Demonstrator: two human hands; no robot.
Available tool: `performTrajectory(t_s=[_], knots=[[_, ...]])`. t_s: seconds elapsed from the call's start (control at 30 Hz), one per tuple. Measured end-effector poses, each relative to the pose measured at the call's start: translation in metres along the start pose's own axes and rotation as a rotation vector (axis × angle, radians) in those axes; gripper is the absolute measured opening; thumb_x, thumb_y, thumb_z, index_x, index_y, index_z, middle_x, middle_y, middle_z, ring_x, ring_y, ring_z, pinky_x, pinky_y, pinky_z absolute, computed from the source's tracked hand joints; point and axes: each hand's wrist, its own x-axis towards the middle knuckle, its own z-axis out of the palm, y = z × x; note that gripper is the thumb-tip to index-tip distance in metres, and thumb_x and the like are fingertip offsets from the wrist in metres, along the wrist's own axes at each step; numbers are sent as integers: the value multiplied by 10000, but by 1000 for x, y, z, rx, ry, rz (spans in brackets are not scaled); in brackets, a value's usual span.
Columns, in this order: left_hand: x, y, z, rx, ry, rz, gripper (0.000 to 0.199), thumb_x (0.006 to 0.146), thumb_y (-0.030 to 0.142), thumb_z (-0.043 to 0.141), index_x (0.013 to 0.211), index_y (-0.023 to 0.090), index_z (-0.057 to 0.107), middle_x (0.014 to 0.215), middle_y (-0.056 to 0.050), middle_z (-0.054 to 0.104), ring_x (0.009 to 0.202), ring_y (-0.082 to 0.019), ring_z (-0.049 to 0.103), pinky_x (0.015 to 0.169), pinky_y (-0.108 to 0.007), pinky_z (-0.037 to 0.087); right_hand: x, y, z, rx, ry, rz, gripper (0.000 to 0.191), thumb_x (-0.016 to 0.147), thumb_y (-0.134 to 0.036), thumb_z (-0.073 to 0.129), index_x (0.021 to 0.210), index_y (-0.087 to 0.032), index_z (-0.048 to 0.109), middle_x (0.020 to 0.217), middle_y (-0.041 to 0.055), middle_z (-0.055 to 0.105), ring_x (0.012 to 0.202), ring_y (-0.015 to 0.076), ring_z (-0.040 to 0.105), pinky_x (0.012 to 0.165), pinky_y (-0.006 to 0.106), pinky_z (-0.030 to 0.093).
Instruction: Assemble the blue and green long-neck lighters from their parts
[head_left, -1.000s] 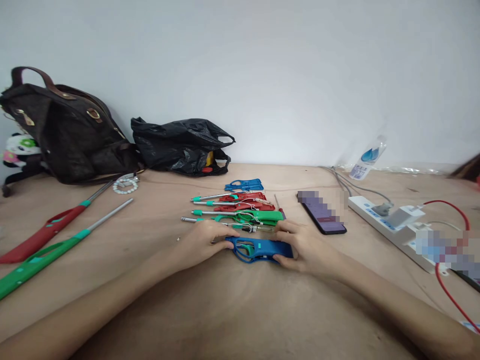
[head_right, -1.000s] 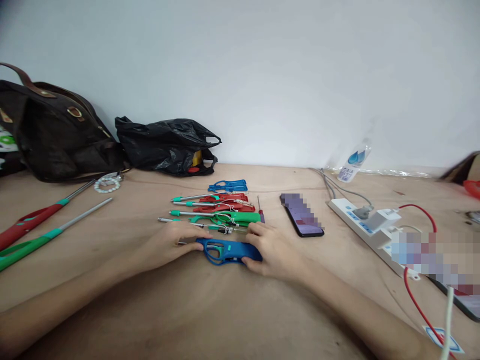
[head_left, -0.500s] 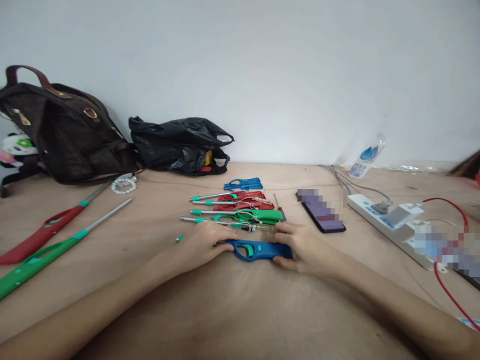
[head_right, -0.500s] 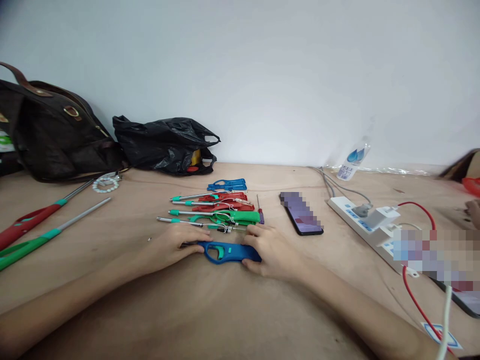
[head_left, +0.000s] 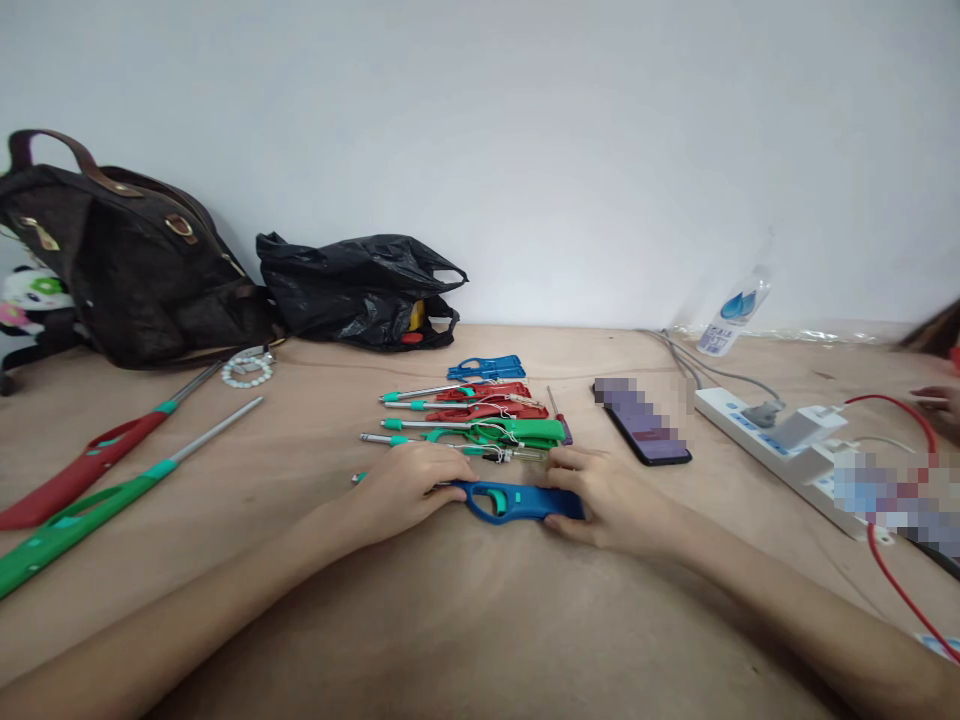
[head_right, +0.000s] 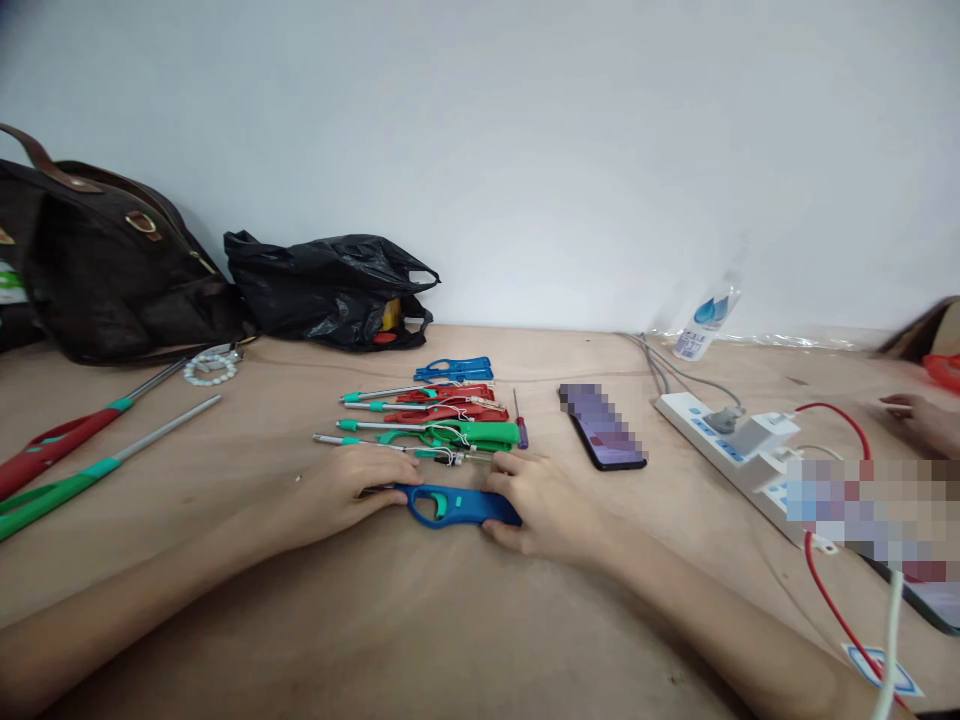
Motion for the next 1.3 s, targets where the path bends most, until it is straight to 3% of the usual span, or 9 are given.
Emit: performTrajectory(t_s=[0.27,0.43,0.6,0.8,0.93,1.13,1.3], knots=[[2,2,0,15,34,68,152,936,212,509,901,173,652,934,-47,667,871,-178,609,740,-274,465,0,-1,1,18,-42,20,220,838,-290,595,996,-151,656,936,80,600,849,227,577,735,344,455],[3,4,1,175,46,147,183,951,187,483,849,153,632,834,-42,631,770,-169,577,659,-256,436,0,-1,1,14,-61,41,255,838,-296,628,1054,-162,661,965,87,602,867,228,583,735,340,459],[5,6,5,342,121,287,297,992,186,374,823,141,614,770,-45,611,723,-171,558,636,-262,413,1,-2,1,-28,-70,48,223,845,-321,637,998,-161,664,923,79,594,851,230,583,722,337,460],[5,7,9,426,124,294,361,999,146,296,783,132,586,746,-52,571,687,-176,535,605,-270,416,1,-4,10,-3,-45,63,213,826,-282,652,968,-154,559,997,99,578,916,246,564,730,347,463],[4,10,7,436,130,274,337,994,130,290,833,128,585,800,-65,584,748,-187,555,656,-284,457,1,-5,10,141,-71,126,216,824,-296,653,924,-175,505,981,80,592,878,226,564,693,323,446],[4,29,-4,439,273,307,215,971,93,364,980,119,577,885,-83,609,833,-191,574,735,-299,483,1,-19,12,330,-14,102,175,892,-259,569,1050,-193,537,1032,66,634,930,214,593,730,299,431],[2,48,-9,475,324,323,297,977,91,291,948,137,583,818,-70,606,764,-170,559,707,-283,491,1,-33,18,177,-32,164,91,918,-241,506,982,-178,523,842,56,668,703,200,620,539,256,312]])
